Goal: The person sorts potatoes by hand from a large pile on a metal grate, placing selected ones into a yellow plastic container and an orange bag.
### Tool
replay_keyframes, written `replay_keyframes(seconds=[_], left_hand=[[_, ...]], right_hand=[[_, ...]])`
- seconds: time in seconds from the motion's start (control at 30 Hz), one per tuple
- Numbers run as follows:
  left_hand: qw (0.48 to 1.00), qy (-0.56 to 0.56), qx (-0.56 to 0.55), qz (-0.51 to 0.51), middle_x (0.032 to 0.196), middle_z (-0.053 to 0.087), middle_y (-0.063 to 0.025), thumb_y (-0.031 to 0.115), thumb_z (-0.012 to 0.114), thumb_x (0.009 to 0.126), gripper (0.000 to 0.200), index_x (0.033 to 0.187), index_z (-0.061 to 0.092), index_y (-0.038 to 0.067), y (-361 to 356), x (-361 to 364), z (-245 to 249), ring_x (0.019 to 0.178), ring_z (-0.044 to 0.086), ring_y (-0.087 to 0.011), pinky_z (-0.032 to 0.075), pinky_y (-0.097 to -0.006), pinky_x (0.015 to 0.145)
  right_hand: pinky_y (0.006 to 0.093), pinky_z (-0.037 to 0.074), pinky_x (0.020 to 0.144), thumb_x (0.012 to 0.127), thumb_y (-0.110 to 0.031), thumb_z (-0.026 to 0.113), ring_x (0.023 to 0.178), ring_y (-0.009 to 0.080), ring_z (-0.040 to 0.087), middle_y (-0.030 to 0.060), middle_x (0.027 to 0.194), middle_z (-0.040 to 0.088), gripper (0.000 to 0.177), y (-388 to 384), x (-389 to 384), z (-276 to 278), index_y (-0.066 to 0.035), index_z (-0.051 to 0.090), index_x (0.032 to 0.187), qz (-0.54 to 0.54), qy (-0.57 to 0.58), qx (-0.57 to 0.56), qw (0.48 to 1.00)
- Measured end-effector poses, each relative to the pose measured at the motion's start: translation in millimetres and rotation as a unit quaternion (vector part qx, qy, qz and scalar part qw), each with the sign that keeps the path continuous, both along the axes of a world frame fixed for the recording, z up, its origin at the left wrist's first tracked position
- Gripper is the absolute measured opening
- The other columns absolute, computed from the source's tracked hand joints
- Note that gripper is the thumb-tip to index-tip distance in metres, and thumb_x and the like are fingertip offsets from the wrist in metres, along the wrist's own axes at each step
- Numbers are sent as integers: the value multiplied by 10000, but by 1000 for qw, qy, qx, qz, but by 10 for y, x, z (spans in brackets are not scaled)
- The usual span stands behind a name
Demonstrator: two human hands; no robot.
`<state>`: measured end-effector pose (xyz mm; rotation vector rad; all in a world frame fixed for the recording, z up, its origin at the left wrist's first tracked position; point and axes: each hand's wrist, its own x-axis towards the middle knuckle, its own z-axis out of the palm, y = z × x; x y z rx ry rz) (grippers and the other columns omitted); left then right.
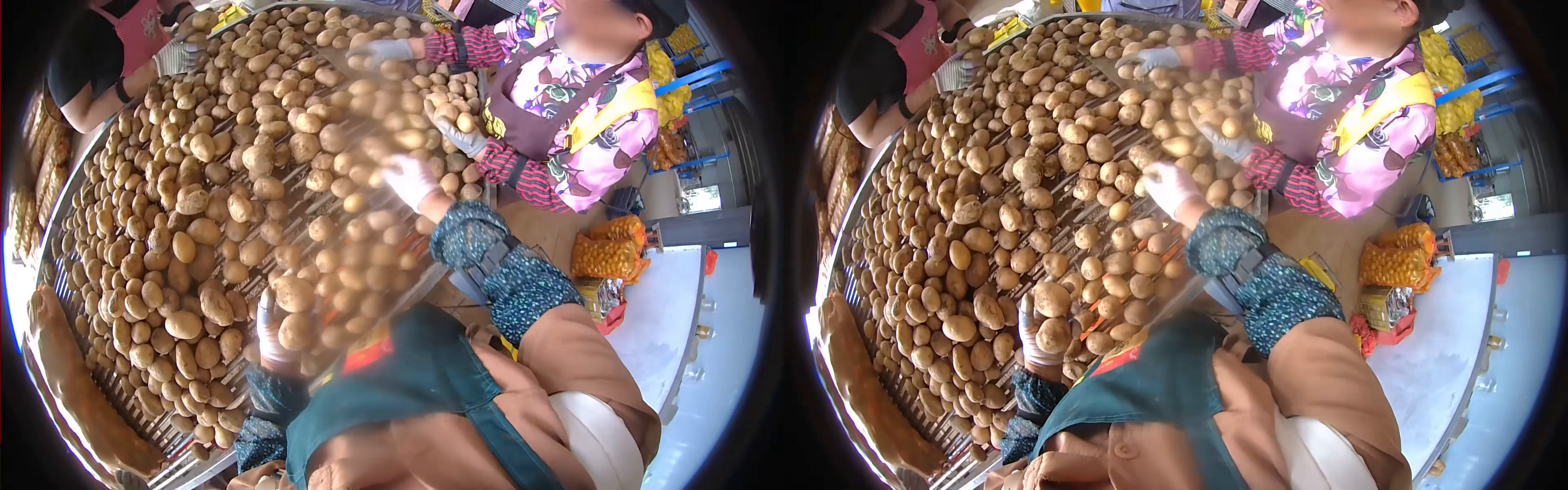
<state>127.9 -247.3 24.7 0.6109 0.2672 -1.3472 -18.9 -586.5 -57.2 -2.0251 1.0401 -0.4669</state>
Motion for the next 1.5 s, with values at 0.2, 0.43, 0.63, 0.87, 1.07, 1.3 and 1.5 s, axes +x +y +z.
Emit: replay_keyframes(seconds=[0.2, 0.43, 0.63, 0.87, 1.07, 1.3, 1.5], left_hand=[[998, -20, 64, 5, 1151, 672, -147, 544, 582, 943, 586, 1286, 584, 70, -7, -14, 68, 908, 687, -284, 623, -403, 616], [999, -2, 46, -23, 1237, 656, -147, 470, 626, 908, 582, 1332, 570, 75, -71, -82, 262, 1051, 674, -314, 633, -428, 683], [995, -26, 99, 14, 1234, 654, -150, 498, 596, 937, 555, 1308, 577, 85, -108, -77, 68, 1036, 665, -312, 616, -431, 695], [999, 16, 17, 23, 1338, 608, -149, 500, 543, 967, 563, 1349, 559, 86, -167, -70, 175, 1153, 625, -304, 573, -404, 709], [998, 19, -41, 34, 1319, 616, -153, 412, 490, 1027, 508, 1387, 517, 55, -53, 66, 25, 1173, 621, -301, 568, -411, 896], [999, 35, 30, 25, 1097, 695, -153, 357, 581, 1003, 421, 1223, 602, -2, 29, 135, 470, 928, 695, -242, 597, -337, 770], [994, -94, 47, 12, 1238, 637, -150, 374, 548, 1014, 501, 1388, 502, 44, 193, 130, -68, 1099, 644, -278, 565, -399, 932]], right_hand=[[433, 489, 996, 840, -243, 637, 1171, 331, 593, 142, 1226, 653, 357, -661, 158, -115, -107, 669, 1168, -46, 249, -169, 953], [433, 497, 977, 763, -305, 731, 1119, 334, 617, 141, 1199, 656, 416, -919, 203, -283, -127, 660, 1132, -43, 399, -195, 895], [403, 550, 875, 751, -297, 783, 1030, 267, 664, 113, 1137, 676, 452, -783, -1, -20, -125, 663, 1151, -8, 280, -20, 960], [431, 577, 812, 906, -158, 672, 918, 253, 667, 109, 1027, 677, 224, -310, -83, 355, -64, 638, 1106, -70, -361, 632, 682], [468, 597, 743, 897, -159, 693, 883, 268, 678, 112, 1015, 667, 300, 319, 311, 365, -28, 597, 1149, -32, -397, 676, 620], [254, 538, 823, 888, -122, 709, 929, 122, 636, 49, 975, 647, 488, 1261, 582, 634, -30, 561, 1343, 296, -112, 472, 823], [370, 513, 972, 925, -162, 693, 1135, 245, 637, 145, 1232, 674, 459, 1520, 843, 699, -55, 584, 1359, 423, 50, 210, 880]])
